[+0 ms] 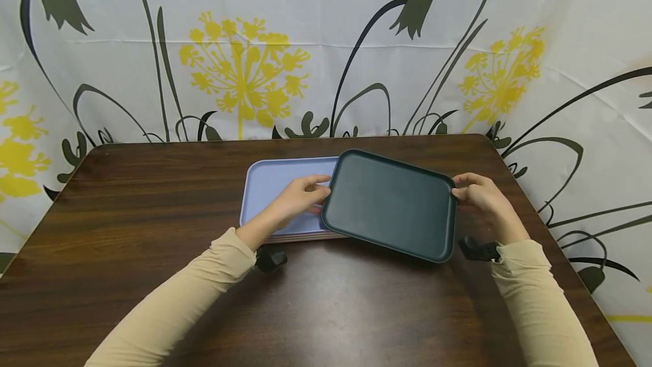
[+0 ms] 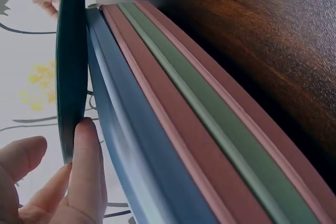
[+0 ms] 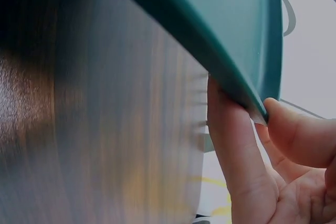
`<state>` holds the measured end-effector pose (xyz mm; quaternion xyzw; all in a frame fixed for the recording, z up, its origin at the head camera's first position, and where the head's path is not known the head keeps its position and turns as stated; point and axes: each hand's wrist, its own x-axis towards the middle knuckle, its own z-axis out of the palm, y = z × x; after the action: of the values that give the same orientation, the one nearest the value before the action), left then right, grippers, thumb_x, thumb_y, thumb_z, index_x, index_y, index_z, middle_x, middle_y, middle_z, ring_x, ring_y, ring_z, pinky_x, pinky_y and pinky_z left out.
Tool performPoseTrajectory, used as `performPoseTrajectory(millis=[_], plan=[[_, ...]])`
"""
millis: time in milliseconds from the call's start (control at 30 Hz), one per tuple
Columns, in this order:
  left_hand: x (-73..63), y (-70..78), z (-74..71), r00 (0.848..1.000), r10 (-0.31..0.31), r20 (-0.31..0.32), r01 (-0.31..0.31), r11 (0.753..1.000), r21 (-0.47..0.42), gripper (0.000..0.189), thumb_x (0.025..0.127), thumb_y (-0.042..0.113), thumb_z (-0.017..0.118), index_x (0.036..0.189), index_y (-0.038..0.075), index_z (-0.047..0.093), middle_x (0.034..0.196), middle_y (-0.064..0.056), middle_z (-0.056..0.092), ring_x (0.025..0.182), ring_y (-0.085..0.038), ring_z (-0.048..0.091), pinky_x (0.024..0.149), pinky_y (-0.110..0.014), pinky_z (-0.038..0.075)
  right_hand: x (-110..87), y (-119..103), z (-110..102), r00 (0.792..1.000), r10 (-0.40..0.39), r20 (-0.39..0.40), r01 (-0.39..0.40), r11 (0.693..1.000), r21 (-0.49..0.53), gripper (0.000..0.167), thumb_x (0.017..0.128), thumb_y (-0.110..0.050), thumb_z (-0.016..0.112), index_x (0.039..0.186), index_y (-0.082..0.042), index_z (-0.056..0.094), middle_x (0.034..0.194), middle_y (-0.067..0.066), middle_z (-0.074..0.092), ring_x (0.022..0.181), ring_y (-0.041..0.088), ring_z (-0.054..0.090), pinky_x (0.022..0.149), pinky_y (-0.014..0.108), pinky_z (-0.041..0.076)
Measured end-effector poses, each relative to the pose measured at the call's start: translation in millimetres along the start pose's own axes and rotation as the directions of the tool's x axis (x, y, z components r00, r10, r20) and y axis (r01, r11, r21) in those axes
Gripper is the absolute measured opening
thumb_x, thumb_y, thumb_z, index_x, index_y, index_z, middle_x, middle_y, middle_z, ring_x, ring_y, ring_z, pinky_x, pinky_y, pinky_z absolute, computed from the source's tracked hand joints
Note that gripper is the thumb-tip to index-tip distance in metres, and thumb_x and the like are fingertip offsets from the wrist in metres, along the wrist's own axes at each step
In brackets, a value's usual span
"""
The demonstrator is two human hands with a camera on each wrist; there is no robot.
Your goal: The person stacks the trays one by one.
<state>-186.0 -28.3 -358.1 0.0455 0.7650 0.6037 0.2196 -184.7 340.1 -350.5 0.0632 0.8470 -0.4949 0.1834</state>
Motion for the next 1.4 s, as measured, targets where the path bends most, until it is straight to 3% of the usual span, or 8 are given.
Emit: performPoseTrajectory(millis=[300,600,767,867,1000,1100,1200,1400], plan=[[-3.4,-2.1,-4.5,0.998,-0.035,-0.049,0.037,0.999,0.024,0.05,0.091,0.007,0.06,0.14,0.007,0.048,0.128,-0.02,0.06,0.104,-0.03,0.066,0.081,-0.037,0.06,1.0,-6,5,1.0,0.012,0.013,-0.013,0.993,0.117,0.023,0.097,-0.016,0.054,0.118,-0.009,0.047,0.083,-0.021,0.058,0.08,-0.007,0.061,0.075,0.015,0.056],[-5.1,-4.2,-13.7,0.991,-0.048,-0.124,0.051,0.998,0.022,0.047,0.09,0.003,0.06,0.136,0.007,0.052,0.123,-0.02,0.063,0.09,-0.021,0.066,0.068,-0.029,0.061,1.5,-13,16,0.999,-0.019,-0.032,0.029,0.934,0.355,0.012,0.091,-0.018,0.064,0.099,-0.018,0.054,0.079,-0.017,0.066,0.075,-0.004,0.065,0.069,0.013,0.056],[-8.4,-0.6,-19.6,0.989,-0.049,-0.14,0.05,0.999,0.001,0.047,0.09,0.004,0.06,0.136,0.006,0.052,0.123,-0.021,0.061,0.094,-0.025,0.066,0.069,-0.029,0.061,3.5,-21,26,0.997,-0.043,-0.07,0.059,0.966,0.251,0.043,0.092,-0.019,0.063,0.13,-0.007,0.047,0.091,-0.023,0.061,0.082,-0.013,0.059,0.074,0.008,0.053],[-9.6,-0.2,-23.5,0.987,-0.056,-0.15,0.055,0.998,-0.01,0.046,0.091,0.004,0.059,0.136,0.006,0.051,0.123,-0.02,0.06,0.096,-0.025,0.066,0.066,-0.026,0.061,3.7,-26,32,0.997,-0.059,-0.055,0.066,0.988,0.139,0.064,0.095,-0.019,0.059,0.148,0.001,0.028,0.12,-0.001,0.058,0.084,-0.017,0.055,0.078,0.006,0.051],[-12.4,-2.5,-30.2,0.984,-0.063,-0.166,0.059,0.998,-0.031,0.047,0.091,0.004,0.058,0.137,0.007,0.05,0.123,-0.02,0.059,0.097,-0.024,0.066,0.061,-0.021,0.058,3.7,-32,39,0.997,-0.077,0.004,0.077,0.997,0.016,0.07,0.096,-0.015,0.055,0.152,-0.002,0.015,0.151,0.027,0.028,0.094,-0.01,0.056,0.08,0.006,0.05],[-17.0,-4.7,-35.6,0.982,-0.065,-0.177,0.06,0.998,-0.033,0.047,0.091,0.004,0.057,0.138,0.006,0.049,0.124,-0.021,0.058,0.098,-0.025,0.066,0.06,-0.021,0.057,3.8,-35,45,0.996,-0.09,0.029,0.091,0.995,-0.033,0.073,0.095,-0.011,0.056,0.153,-0.006,0.012,0.155,0.028,0.02,0.119,0.019,0.058,0.079,0.006,0.048],[-21.7,-7.4,-41.1,0.982,-0.07,-0.178,0.065,0.997,-0.03,0.048,0.092,0.003,0.056,0.139,0.004,0.048,0.125,-0.023,0.057,0.101,-0.026,0.066,0.062,-0.021,0.058,4.8,-38,52,0.994,-0.106,0.034,0.106,0.994,0.0,0.075,0.093,-0.004,0.056,0.153,-0.005,0.011,0.156,0.027,0.018,0.137,0.042,0.034,0.077,0.005,0.047],[-29.0,-11.2,-51.9,0.983,-0.094,-0.158,0.091,0.995,-0.027,0.049,0.093,0.005,0.055,0.141,0.002,0.044,0.127,-0.024,0.055,0.11,-0.03,0.063,0.066,-0.022,0.06,8.3,-45,67,0.993,-0.117,-0.026,0.118,0.992,0.049,0.07,0.092,0.0,0.056,0.151,0.002,0.018,0.151,0.029,0.028,0.133,0.033,0.042,0.077,0.004,0.048]])
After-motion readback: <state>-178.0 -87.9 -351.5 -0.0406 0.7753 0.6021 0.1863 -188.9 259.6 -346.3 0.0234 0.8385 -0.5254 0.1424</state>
